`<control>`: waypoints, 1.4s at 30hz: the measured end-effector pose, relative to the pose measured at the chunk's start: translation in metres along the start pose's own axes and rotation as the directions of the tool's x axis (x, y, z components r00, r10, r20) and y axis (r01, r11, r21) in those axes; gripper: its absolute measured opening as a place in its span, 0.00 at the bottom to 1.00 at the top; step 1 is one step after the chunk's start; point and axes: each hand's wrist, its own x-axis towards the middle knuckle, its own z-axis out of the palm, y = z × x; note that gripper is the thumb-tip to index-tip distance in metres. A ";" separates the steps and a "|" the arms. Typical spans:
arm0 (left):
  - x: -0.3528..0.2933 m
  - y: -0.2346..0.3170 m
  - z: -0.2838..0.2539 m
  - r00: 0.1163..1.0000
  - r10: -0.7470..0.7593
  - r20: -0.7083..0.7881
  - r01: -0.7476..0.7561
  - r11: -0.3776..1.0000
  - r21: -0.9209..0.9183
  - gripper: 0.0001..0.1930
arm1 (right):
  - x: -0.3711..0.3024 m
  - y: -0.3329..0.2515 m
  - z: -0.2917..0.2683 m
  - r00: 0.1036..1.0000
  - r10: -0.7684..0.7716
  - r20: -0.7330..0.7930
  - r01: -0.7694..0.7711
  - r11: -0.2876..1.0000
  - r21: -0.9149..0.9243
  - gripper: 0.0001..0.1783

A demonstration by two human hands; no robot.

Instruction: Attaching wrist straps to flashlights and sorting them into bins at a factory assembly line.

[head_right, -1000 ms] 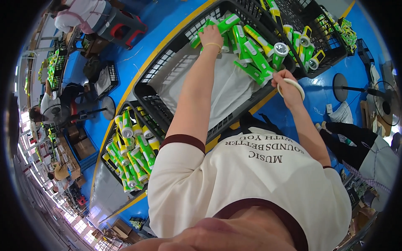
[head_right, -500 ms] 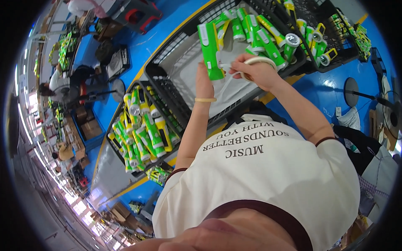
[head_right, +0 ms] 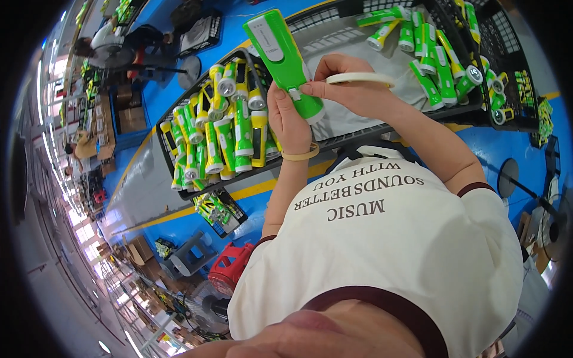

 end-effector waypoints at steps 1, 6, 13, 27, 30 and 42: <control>0.000 0.002 -0.008 1.000 0.006 -0.014 -0.006 1.000 0.003 0.19 | 0.004 -0.001 0.006 0.999 -0.041 0.013 0.042 0.999 -0.008 0.13; 0.001 0.014 -0.043 0.980 -0.201 0.000 0.195 0.950 -0.243 0.15 | 0.028 0.003 0.033 0.977 -0.048 0.208 -0.011 0.962 0.271 0.14; 0.013 -0.009 -0.101 0.890 -0.456 0.017 0.403 0.767 -0.499 0.14 | 0.056 0.026 0.086 0.983 -0.067 0.174 0.052 0.995 0.091 0.13; 0.176 -0.036 -0.307 0.931 -0.115 -0.345 0.318 -0.206 0.926 0.29 | 0.013 0.093 -0.005 0.963 0.176 -0.204 -0.151 0.980 0.133 0.13; 0.164 -0.042 -0.219 0.868 0.491 0.074 -0.079 -0.012 0.997 0.22 | -0.017 0.118 -0.050 0.879 0.258 -0.401 -0.182 0.959 0.216 0.13; 0.131 -0.265 0.146 0.880 -0.161 0.446 -0.309 0.520 0.797 0.22 | -0.141 0.154 -0.147 0.730 0.402 -0.554 -0.145 0.882 0.449 0.12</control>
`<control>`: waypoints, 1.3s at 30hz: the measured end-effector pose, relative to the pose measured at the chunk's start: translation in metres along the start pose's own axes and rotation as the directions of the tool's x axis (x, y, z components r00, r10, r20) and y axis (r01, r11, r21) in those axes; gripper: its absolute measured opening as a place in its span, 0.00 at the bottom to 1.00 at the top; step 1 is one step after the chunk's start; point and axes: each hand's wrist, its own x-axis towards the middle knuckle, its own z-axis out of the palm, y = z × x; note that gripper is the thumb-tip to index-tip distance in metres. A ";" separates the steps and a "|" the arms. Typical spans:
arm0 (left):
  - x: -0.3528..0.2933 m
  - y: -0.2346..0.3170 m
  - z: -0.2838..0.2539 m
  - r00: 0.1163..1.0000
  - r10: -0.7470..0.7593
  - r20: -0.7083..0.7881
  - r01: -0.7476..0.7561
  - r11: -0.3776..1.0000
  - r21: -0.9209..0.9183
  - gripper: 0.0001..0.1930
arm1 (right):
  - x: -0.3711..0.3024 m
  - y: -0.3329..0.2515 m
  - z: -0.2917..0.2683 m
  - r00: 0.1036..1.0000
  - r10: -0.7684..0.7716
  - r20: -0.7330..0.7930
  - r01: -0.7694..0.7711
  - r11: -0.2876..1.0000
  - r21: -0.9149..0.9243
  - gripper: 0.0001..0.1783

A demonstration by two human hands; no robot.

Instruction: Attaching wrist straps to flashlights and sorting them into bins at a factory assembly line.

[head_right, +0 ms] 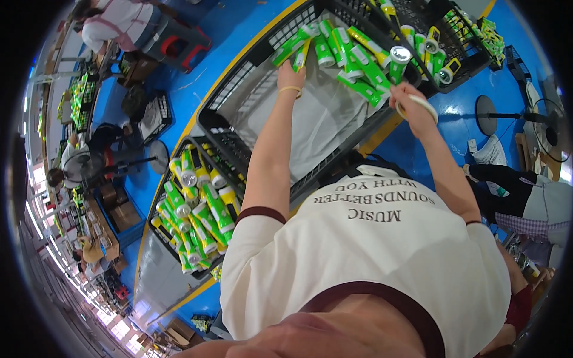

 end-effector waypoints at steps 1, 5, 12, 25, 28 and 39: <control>0.010 0.005 0.015 0.988 -0.122 0.099 0.112 0.989 0.102 0.22 | -0.008 0.001 -0.007 1.000 0.031 -0.006 -0.031 0.999 -0.043 0.12; 0.014 0.013 0.050 0.945 -0.252 0.207 0.171 0.924 0.342 0.21 | -0.022 0.002 -0.026 0.998 0.040 -0.051 -0.043 0.997 -0.057 0.12; -0.076 -0.017 0.039 0.555 -0.311 0.772 0.825 0.085 -0.559 0.22 | 0.008 0.013 -0.009 0.985 0.093 0.148 -0.115 0.982 0.150 0.11; -0.203 0.076 -0.173 0.969 -0.165 0.183 0.209 0.153 -0.966 0.33 | -0.003 -0.047 0.142 0.694 0.006 0.720 -0.240 0.945 0.223 0.12; -0.211 0.080 -0.201 0.982 -0.147 0.121 0.152 0.224 -0.963 0.34 | -0.013 -0.055 0.160 0.605 -0.018 0.796 -0.144 0.981 0.132 0.12; -0.236 0.059 -0.221 0.996 0.018 -0.083 -0.085 0.258 -0.962 0.28 | -0.035 -0.072 0.201 0.485 -0.069 0.872 0.145 0.989 -0.002 0.14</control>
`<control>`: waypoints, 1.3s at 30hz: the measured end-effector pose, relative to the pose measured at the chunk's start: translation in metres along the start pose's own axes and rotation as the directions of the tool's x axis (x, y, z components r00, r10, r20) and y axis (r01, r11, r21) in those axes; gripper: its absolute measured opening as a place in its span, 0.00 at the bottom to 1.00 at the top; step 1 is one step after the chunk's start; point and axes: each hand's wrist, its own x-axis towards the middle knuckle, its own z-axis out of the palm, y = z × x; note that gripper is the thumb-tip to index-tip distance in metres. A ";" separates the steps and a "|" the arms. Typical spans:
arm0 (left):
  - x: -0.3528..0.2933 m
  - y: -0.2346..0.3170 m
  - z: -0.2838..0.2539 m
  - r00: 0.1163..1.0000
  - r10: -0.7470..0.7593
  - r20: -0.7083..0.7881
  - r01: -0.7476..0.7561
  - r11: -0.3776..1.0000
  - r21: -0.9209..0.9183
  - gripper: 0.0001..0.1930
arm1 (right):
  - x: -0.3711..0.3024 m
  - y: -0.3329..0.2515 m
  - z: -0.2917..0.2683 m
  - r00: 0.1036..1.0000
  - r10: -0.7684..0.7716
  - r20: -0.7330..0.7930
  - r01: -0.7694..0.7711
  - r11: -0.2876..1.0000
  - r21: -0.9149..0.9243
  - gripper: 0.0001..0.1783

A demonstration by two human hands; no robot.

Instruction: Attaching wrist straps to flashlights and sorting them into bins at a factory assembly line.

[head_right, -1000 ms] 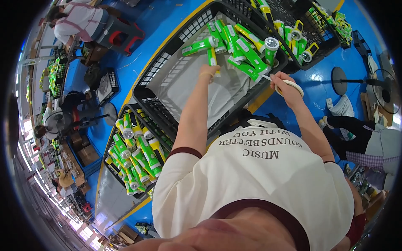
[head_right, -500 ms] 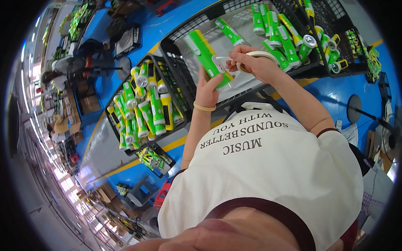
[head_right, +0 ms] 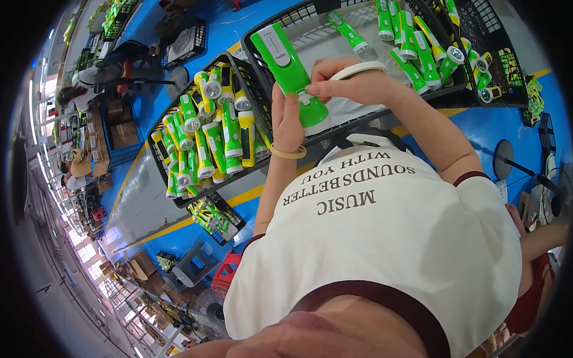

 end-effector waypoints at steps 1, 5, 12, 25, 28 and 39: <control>0.000 0.006 0.003 0.999 0.052 -0.011 -0.049 0.981 0.188 0.25 | 0.001 -0.001 0.002 0.999 0.028 -0.031 -0.029 0.999 -0.030 0.14; 0.002 0.005 0.000 0.986 0.079 -0.146 -0.048 0.977 0.206 0.19 | 0.006 -0.010 0.010 0.996 -0.015 -0.091 0.004 0.993 -0.116 0.15; 0.000 0.012 -0.015 0.985 -0.089 -0.148 0.065 0.985 -0.161 0.15 | 0.025 -0.009 0.023 0.987 -0.096 -0.129 0.026 0.888 -0.460 0.16; -0.019 0.035 -0.130 0.751 -0.235 -0.618 -0.161 0.841 -0.516 0.12 | 0.067 0.028 0.032 0.938 -0.018 -0.347 -0.052 0.980 -0.191 0.09; -0.041 0.069 -0.282 0.561 0.137 -0.816 0.171 0.946 0.276 0.15 | 0.056 0.037 0.005 0.940 -0.011 -0.341 -0.032 0.992 -0.122 0.11; 0.056 0.088 -0.325 0.801 0.557 -0.219 0.499 -0.420 0.758 0.12 | -0.007 0.058 -0.018 0.822 0.132 -0.554 -0.191 0.980 -0.051 0.12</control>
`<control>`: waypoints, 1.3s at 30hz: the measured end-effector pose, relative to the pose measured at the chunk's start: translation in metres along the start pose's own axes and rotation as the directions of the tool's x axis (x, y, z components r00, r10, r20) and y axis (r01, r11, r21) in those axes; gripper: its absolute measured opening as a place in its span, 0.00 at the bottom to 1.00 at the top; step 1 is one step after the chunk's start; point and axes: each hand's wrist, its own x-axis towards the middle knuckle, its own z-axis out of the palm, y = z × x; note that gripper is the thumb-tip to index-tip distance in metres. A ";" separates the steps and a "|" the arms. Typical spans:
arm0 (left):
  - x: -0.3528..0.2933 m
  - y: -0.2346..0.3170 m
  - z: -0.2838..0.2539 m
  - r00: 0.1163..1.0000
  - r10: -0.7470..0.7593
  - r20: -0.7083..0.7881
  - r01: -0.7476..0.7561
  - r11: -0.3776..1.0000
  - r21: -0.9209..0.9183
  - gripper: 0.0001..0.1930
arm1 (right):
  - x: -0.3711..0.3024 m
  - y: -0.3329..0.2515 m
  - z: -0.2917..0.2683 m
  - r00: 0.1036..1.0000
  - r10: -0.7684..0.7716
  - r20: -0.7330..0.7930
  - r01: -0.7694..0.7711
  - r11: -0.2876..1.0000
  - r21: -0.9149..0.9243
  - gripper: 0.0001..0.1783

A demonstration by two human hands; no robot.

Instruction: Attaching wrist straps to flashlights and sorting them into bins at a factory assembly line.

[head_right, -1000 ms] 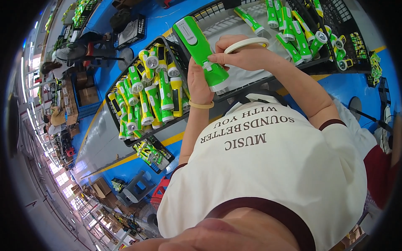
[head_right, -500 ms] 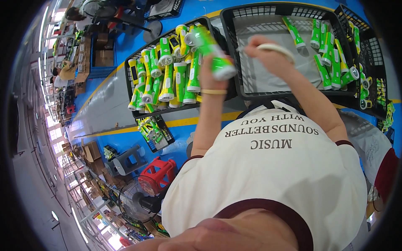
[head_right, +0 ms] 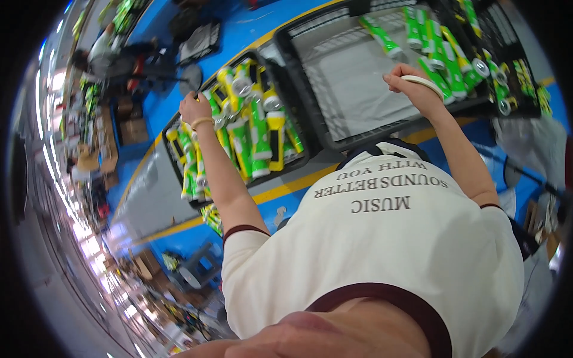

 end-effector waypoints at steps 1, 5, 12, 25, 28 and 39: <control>0.002 0.048 -0.004 0.994 0.090 -0.060 -0.103 0.954 -0.283 0.11 | -0.001 0.004 -0.019 0.992 0.123 -0.002 -0.122 0.990 0.075 0.12; -0.066 0.256 0.008 0.849 0.483 0.212 -0.064 0.493 -0.868 0.15 | -0.016 0.015 -0.054 0.983 0.137 -0.126 -0.093 0.947 0.308 0.10; -0.152 0.463 0.082 0.697 0.088 0.711 0.420 0.754 -0.506 0.34 | -0.052 0.033 -0.093 0.959 0.169 -0.227 -0.140 0.981 0.137 0.09; -0.186 0.432 0.001 0.538 0.531 0.655 0.841 -0.294 -0.454 0.16 | -0.019 0.014 -0.141 0.998 0.047 -0.051 -0.030 0.958 0.285 0.10; -0.177 0.400 -0.064 0.685 0.494 0.536 0.721 -0.347 -0.600 0.20 | -0.001 -0.021 -0.112 0.985 0.020 0.173 -0.072 0.950 0.304 0.09; -0.159 0.312 -0.129 0.833 0.345 0.432 0.551 -0.448 -0.704 0.25 | 0.002 -0.063 -0.026 0.915 -0.171 0.366 0.133 0.983 0.125 0.11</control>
